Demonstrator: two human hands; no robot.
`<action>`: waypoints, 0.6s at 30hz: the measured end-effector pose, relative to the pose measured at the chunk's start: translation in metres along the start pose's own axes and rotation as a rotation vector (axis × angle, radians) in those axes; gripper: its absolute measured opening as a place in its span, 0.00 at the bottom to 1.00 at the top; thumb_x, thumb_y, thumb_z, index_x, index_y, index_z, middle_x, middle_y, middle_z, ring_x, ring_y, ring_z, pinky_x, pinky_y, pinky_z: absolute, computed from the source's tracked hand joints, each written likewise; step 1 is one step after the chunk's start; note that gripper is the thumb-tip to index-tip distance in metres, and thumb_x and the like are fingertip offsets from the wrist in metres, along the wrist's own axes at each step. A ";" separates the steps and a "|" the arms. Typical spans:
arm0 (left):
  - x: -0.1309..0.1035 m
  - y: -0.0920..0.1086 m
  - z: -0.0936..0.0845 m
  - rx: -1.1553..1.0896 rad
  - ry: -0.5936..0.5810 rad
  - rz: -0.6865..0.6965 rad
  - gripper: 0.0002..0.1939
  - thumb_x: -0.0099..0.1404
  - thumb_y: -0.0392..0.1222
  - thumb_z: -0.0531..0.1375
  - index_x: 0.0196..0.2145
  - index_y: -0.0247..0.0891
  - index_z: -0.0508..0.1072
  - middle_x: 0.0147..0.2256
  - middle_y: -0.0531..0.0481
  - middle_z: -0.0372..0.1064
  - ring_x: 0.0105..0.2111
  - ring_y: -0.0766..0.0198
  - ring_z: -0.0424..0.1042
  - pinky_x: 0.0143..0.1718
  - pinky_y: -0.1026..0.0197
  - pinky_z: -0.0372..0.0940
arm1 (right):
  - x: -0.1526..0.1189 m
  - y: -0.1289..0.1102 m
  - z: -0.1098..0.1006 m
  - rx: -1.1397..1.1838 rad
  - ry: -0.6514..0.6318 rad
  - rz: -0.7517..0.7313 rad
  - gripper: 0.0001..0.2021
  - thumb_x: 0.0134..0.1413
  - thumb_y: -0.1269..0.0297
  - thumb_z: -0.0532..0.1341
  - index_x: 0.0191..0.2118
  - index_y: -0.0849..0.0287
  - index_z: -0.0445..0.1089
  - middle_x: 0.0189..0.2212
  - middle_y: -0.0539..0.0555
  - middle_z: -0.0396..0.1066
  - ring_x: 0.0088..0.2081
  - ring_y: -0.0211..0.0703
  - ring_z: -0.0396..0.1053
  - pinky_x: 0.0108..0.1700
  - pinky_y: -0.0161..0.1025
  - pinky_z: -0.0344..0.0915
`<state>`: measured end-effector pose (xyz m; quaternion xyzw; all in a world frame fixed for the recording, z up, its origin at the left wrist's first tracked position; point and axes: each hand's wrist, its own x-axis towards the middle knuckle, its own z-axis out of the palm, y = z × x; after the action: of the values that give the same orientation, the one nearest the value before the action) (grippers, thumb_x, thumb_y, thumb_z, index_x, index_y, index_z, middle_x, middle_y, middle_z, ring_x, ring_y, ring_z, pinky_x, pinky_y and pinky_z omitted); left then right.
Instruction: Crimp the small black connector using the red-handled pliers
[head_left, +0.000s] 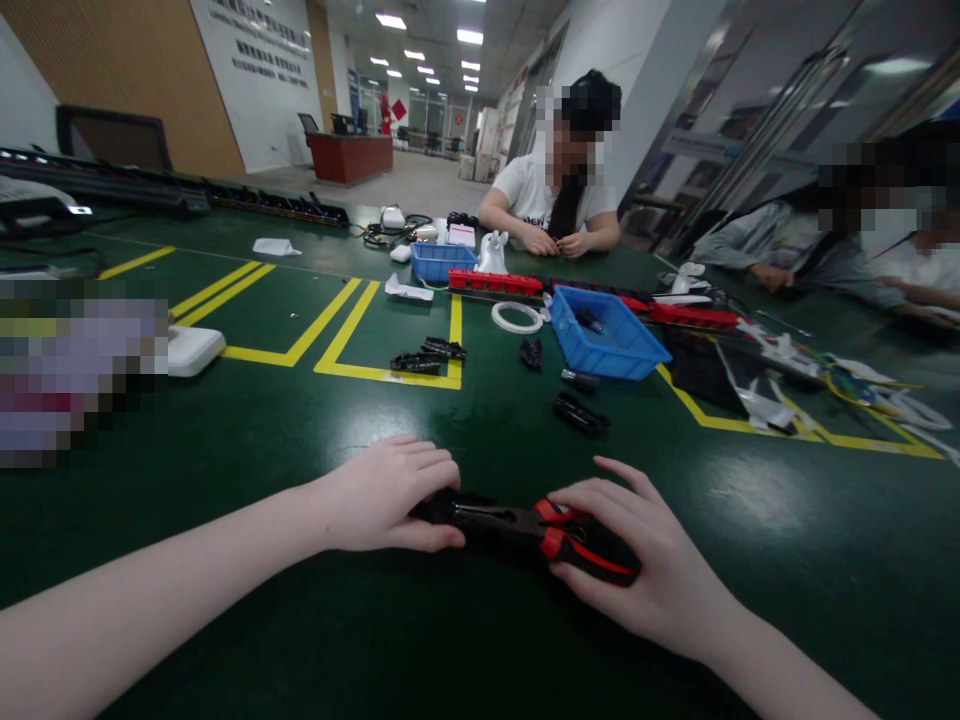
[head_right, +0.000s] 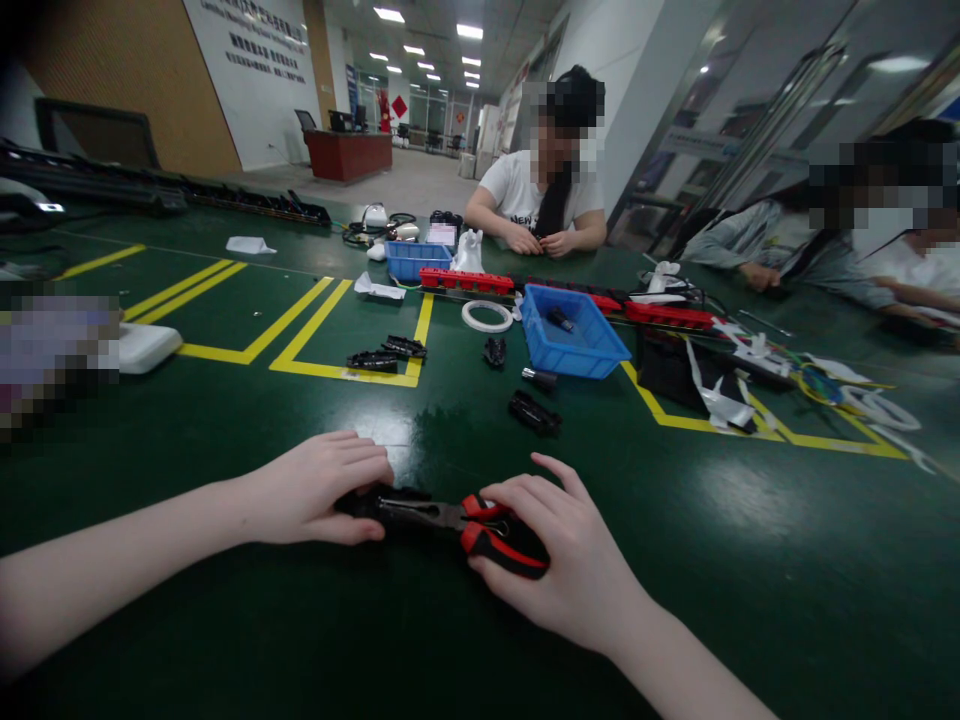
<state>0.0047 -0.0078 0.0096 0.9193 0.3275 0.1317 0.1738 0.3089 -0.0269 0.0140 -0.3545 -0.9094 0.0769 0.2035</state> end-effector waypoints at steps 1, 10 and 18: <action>0.000 0.000 0.000 -0.001 -0.003 -0.002 0.17 0.69 0.56 0.59 0.38 0.38 0.70 0.33 0.52 0.69 0.33 0.61 0.69 0.35 0.60 0.59 | 0.000 -0.001 0.000 -0.002 0.005 0.000 0.18 0.53 0.61 0.64 0.51 0.53 0.66 0.42 0.54 0.77 0.43 0.49 0.76 0.62 0.63 0.57; 0.000 0.000 0.001 -0.005 -0.002 0.006 0.15 0.69 0.54 0.59 0.39 0.38 0.69 0.34 0.52 0.69 0.34 0.60 0.69 0.36 0.59 0.58 | 0.000 -0.002 -0.001 -0.072 0.025 -0.045 0.18 0.54 0.61 0.64 0.50 0.54 0.66 0.41 0.55 0.77 0.42 0.49 0.75 0.61 0.63 0.56; 0.001 0.000 0.002 -0.005 -0.001 0.006 0.15 0.69 0.53 0.59 0.39 0.38 0.69 0.34 0.52 0.69 0.33 0.60 0.69 0.36 0.59 0.58 | -0.002 -0.004 -0.002 0.036 -0.030 -0.005 0.17 0.55 0.63 0.63 0.50 0.56 0.67 0.42 0.57 0.75 0.40 0.46 0.74 0.40 0.42 0.73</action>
<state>0.0059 -0.0078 0.0083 0.9199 0.3245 0.1327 0.1756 0.3086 -0.0310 0.0165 -0.3473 -0.9117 0.0982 0.1962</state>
